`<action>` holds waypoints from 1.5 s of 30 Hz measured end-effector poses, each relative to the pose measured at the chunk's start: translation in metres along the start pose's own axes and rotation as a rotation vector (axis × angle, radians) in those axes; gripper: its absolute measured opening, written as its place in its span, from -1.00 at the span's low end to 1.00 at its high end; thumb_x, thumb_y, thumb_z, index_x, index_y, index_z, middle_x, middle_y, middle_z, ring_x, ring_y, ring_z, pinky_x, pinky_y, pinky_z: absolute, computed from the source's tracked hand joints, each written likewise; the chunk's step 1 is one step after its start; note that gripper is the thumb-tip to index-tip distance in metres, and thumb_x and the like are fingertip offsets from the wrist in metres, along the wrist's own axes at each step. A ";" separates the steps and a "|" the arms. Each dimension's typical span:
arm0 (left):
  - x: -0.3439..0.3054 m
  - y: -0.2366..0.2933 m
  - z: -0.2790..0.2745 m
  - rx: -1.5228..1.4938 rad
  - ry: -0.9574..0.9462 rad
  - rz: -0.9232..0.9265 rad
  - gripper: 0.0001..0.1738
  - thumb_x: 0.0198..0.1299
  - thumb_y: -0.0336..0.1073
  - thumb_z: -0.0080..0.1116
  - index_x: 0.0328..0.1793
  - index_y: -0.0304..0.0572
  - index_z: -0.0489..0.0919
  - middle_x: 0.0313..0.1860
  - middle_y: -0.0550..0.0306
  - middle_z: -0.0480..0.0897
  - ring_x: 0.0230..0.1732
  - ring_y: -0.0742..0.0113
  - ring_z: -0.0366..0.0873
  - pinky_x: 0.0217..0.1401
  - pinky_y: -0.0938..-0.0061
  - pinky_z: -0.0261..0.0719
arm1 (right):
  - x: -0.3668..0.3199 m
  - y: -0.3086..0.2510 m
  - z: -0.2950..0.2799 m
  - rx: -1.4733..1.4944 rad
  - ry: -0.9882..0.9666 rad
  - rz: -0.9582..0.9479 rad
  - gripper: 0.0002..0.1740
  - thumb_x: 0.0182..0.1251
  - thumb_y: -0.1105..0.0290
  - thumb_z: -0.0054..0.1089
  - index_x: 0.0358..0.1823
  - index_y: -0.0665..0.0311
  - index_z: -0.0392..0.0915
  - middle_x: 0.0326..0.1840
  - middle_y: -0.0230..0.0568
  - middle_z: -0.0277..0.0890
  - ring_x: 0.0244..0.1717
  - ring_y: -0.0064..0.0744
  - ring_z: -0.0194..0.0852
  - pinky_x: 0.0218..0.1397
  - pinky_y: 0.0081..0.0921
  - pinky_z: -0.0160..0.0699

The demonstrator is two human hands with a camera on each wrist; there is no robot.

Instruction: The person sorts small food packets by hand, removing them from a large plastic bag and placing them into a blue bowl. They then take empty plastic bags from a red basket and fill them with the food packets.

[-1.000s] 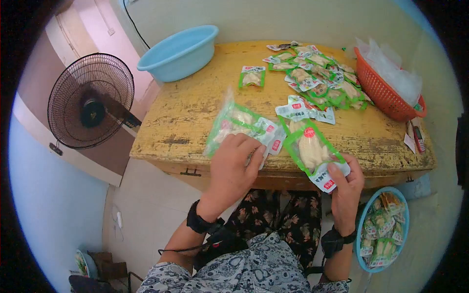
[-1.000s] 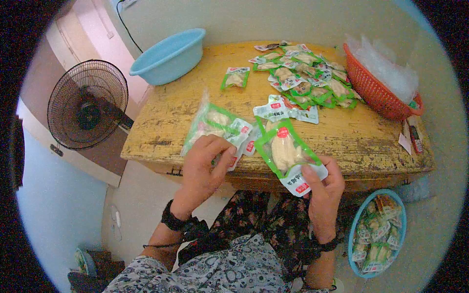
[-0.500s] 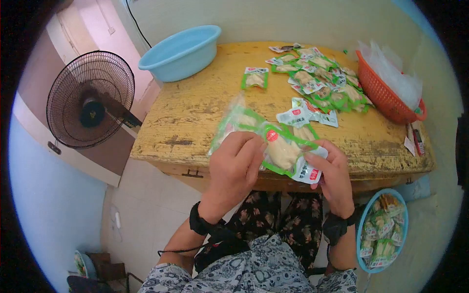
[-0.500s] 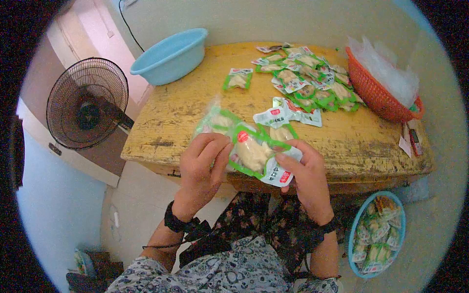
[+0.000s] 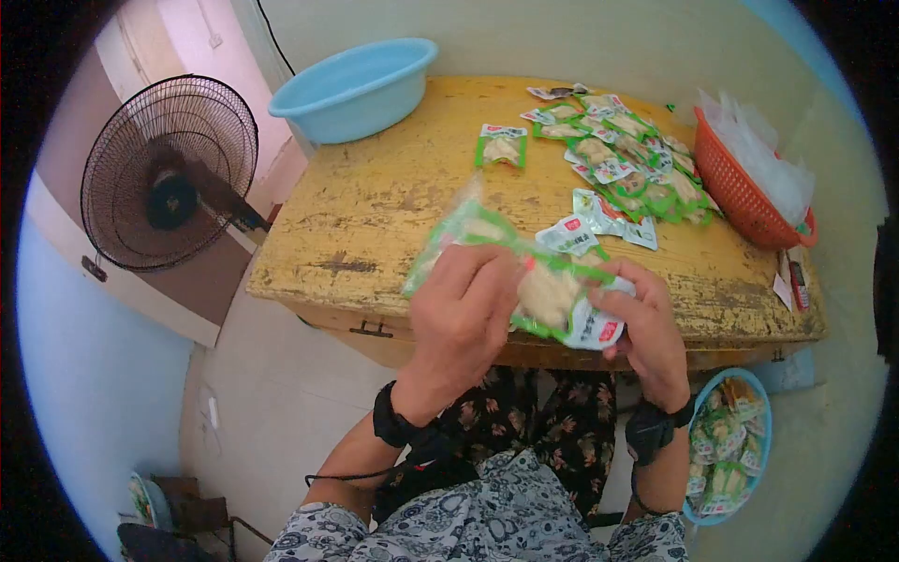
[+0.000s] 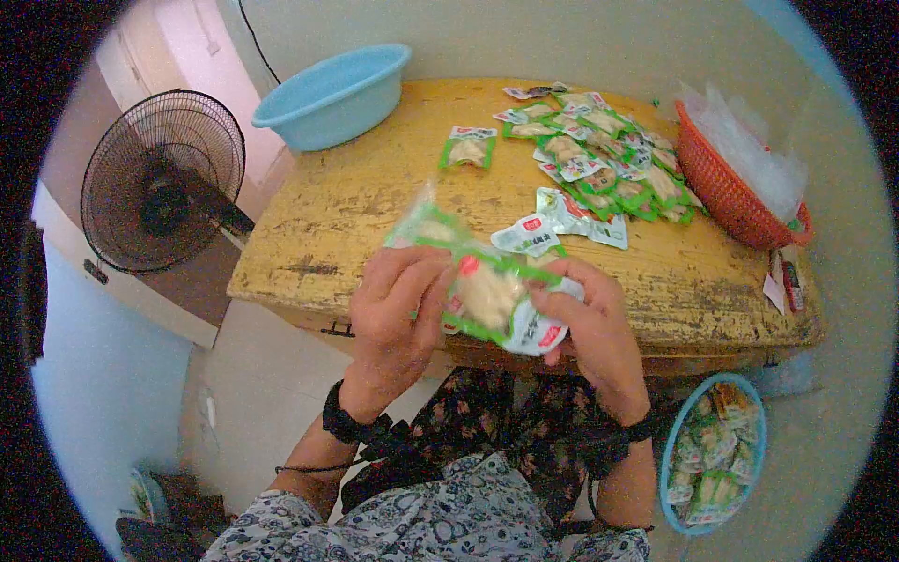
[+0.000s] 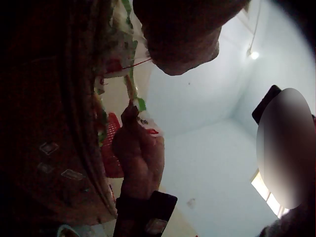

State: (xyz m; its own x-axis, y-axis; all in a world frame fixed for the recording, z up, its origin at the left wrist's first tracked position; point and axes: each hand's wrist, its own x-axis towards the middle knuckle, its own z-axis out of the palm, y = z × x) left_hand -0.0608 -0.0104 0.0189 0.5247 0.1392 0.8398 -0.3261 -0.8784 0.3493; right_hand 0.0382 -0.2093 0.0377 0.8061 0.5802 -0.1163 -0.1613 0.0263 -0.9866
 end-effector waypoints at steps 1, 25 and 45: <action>-0.001 0.001 -0.001 -0.015 -0.008 0.002 -0.84 0.19 -0.55 0.34 -0.09 -0.32 0.69 -0.14 -0.05 0.71 -0.14 -0.01 0.66 -0.09 0.22 0.64 | 0.000 -0.003 0.005 0.047 0.053 -0.003 -0.79 0.45 0.40 0.26 0.02 0.32 0.61 -0.36 -0.31 0.69 -0.58 -0.63 0.61 -0.70 -0.67 0.48; -0.017 -0.011 0.016 -0.210 -0.099 -0.123 -0.90 0.35 -0.53 0.24 -0.04 -0.35 0.63 -0.15 -0.09 0.69 -0.20 0.01 0.68 -0.16 0.28 0.64 | 0.015 0.026 -0.006 -1.120 0.479 -0.731 -0.65 0.34 0.28 0.41 0.05 0.28 0.59 0.01 -0.04 0.66 -0.02 -0.04 0.64 -0.02 -0.16 0.59; -0.017 -0.001 0.016 -0.179 -0.147 -0.178 -0.93 0.39 -0.49 0.23 -0.06 -0.32 0.63 -0.20 -0.03 0.66 -0.31 0.15 0.63 -0.25 0.35 0.58 | -0.006 0.007 -0.046 -1.337 0.161 -0.559 -0.36 0.24 0.09 0.42 0.31 0.21 0.54 0.37 0.02 0.50 0.37 0.10 0.43 0.31 0.01 0.46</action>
State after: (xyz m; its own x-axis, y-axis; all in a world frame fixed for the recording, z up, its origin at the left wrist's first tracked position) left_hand -0.0565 -0.0187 -0.0020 0.6903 0.2044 0.6941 -0.3453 -0.7499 0.5643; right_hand 0.0581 -0.2503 0.0265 0.6532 0.6502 0.3880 0.7547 -0.6004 -0.2644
